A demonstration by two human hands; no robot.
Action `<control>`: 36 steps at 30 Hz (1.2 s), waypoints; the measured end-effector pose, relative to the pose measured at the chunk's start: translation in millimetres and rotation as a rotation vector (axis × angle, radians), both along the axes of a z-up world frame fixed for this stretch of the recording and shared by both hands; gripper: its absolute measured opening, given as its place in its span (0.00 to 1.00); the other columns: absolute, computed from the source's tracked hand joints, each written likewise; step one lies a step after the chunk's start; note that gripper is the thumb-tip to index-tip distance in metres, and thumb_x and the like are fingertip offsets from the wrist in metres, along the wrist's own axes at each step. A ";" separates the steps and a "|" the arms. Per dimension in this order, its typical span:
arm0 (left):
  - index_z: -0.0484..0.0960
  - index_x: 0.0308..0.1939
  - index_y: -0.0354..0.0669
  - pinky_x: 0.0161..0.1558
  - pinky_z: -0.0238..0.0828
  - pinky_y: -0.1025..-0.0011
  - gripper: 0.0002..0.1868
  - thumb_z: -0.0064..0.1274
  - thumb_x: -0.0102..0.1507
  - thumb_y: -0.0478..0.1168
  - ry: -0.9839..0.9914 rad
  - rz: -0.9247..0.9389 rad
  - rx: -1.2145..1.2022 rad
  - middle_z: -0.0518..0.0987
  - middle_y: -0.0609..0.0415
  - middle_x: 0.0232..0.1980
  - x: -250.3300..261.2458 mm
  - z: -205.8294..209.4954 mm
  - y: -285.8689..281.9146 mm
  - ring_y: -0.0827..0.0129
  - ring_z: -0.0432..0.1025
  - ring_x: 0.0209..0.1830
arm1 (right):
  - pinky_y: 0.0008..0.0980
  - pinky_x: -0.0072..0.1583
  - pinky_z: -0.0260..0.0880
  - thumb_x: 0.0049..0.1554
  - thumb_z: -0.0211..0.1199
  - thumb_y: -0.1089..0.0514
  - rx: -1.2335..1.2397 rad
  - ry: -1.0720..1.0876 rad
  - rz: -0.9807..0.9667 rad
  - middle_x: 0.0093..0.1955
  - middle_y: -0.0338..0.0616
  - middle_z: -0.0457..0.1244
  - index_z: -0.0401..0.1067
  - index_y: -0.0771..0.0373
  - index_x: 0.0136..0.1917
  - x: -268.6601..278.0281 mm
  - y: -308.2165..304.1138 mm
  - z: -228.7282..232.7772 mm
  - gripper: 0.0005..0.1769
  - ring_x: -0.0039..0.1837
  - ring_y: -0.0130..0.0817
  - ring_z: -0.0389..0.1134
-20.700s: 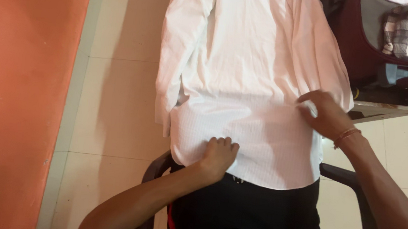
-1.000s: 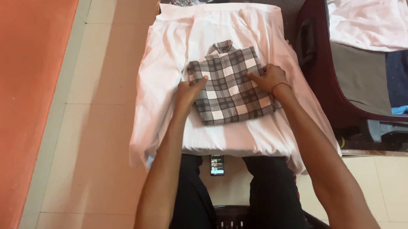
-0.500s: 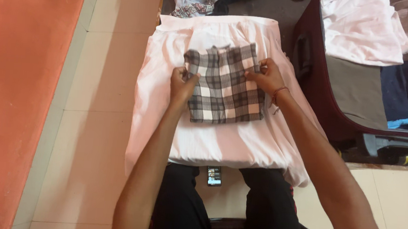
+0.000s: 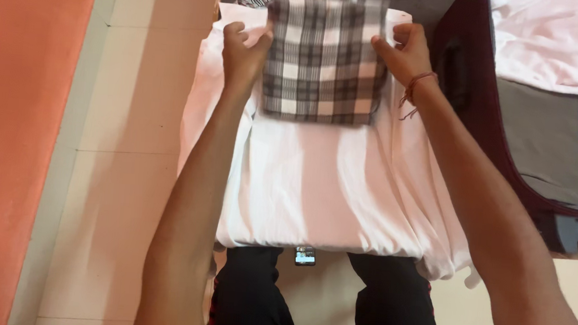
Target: The person buttons a white shirt while holding it on their lap, then sets it aside to pick up and button a plaid shirt taken from a suitcase.
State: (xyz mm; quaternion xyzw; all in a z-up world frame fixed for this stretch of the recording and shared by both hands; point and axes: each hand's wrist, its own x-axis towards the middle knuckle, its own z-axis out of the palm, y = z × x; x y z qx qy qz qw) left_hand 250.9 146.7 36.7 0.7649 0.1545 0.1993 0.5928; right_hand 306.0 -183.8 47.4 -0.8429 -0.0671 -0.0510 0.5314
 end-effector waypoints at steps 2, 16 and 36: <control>0.67 0.62 0.32 0.53 0.75 0.63 0.38 0.67 0.57 0.50 0.054 0.009 0.057 0.75 0.34 0.61 1.1 -15.8 7.9 0.55 0.74 0.56 | 0.39 0.67 0.66 0.60 0.73 0.50 -0.091 -0.034 -0.028 0.67 0.58 0.61 0.61 0.70 0.67 7.7 -3.9 -25.2 0.33 0.70 0.45 0.63; 0.68 0.67 0.38 0.55 0.75 0.59 0.42 0.70 0.58 0.53 0.035 -0.248 0.402 0.75 0.34 0.63 70.2 -48.4 36.3 0.51 0.78 0.54 | 0.35 0.61 0.72 0.58 0.70 0.48 -0.214 0.113 -0.019 0.63 0.57 0.66 0.55 0.72 0.71 47.5 18.2 -68.0 0.39 0.62 0.41 0.71; 0.82 0.45 0.40 0.46 0.78 0.65 0.24 0.69 0.50 0.48 0.270 -0.151 0.385 0.86 0.50 0.42 81.8 -45.6 -4.6 0.63 0.82 0.41 | 0.52 0.56 0.67 0.50 0.80 0.44 -0.627 -0.201 -0.074 0.54 0.63 0.64 0.73 0.73 0.54 71.4 34.4 -90.1 0.33 0.56 0.61 0.65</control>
